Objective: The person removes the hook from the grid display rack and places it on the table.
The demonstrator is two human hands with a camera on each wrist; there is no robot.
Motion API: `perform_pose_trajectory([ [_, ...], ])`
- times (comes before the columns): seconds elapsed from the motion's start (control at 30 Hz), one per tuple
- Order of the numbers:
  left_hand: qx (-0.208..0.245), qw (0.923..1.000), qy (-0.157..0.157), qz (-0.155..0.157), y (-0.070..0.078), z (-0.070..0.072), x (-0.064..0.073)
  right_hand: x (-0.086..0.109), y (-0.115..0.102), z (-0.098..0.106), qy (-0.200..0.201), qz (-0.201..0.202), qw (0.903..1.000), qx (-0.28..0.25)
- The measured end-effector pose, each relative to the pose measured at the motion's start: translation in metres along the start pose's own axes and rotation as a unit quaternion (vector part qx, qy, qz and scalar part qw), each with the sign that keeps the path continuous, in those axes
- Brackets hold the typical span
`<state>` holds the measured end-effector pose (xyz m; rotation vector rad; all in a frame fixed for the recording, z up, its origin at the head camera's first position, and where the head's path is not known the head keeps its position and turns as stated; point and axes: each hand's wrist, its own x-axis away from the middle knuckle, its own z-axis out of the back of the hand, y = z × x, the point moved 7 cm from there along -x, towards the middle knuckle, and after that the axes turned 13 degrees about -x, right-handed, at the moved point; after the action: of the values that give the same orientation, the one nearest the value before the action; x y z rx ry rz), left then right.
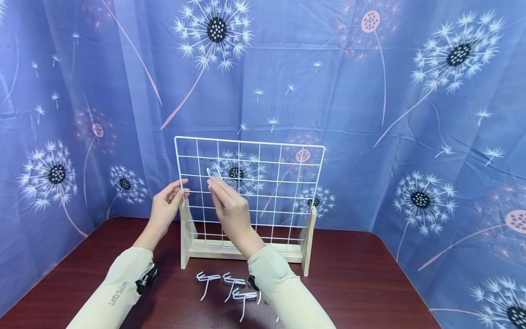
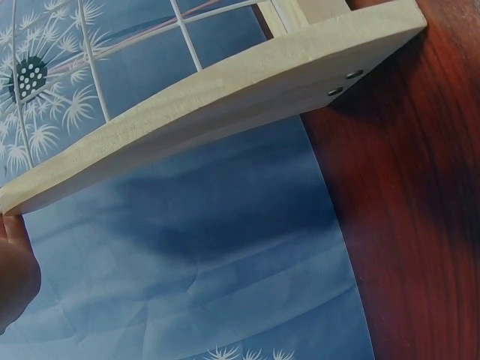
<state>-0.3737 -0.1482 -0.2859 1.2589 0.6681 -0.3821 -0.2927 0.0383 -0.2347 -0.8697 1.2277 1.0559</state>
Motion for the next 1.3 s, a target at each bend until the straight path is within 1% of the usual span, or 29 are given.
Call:
perform_pose_trajectory([
  [0.23, 0.0, 1.0, 0.001, -0.003, -0.002, 0.0, -0.001, 0.008, -0.008, 0.007, -0.021, 0.032, 0.9991, 0.021],
  [0.37, 0.004, 1.0, 0.001, -0.004, -0.003, 0.0, 0.0, 0.012, -0.013, 0.01, -0.039, 0.049, 0.9975, 0.033],
  [0.47, 0.006, 1.0, 0.003, -0.005, -0.001, 0.0, 0.0, 0.017, -0.016, 0.013, -0.055, 0.058, 0.9963, 0.032],
  [0.67, 0.004, 0.9998, 0.01, -0.019, 0.001, 0.0, 0.001, 0.026, -0.023, 0.018, -0.081, 0.079, 0.993, 0.036],
  [0.7, 0.006, 0.9996, 0.011, -0.023, -0.001, 0.0, 0.0, 0.028, -0.024, 0.019, -0.085, 0.081, 0.9924, 0.037],
  [0.83, 0.005, 0.9997, 0.011, -0.022, -0.002, 0.0, -0.001, 0.036, -0.028, 0.022, -0.102, 0.093, 0.9897, 0.038],
  [0.93, 0.008, 0.9998, 0.012, -0.014, -0.01, 0.0, -0.002, 0.042, -0.03, 0.024, -0.115, 0.099, 0.9878, 0.034],
  [1.03, 0.002, 0.9999, 0.01, -0.006, -0.022, -0.002, -0.004, 0.049, -0.033, 0.026, -0.124, 0.105, 0.986, 0.035],
  [1.1, 0.0, 0.9999, 0.011, -0.003, -0.027, -0.003, -0.005, 0.053, -0.034, 0.027, -0.13, 0.109, 0.985, 0.034],
  [1.17, -0.002, 0.9999, 0.013, -0.009, -0.029, -0.003, -0.005, 0.057, -0.035, 0.028, -0.134, 0.112, 0.9841, 0.031],
  [1.3, 0.009, 0.9993, 0.022, -0.03, -0.028, -0.003, -0.005, 0.064, -0.036, 0.028, -0.145, 0.117, 0.9823, 0.024],
])
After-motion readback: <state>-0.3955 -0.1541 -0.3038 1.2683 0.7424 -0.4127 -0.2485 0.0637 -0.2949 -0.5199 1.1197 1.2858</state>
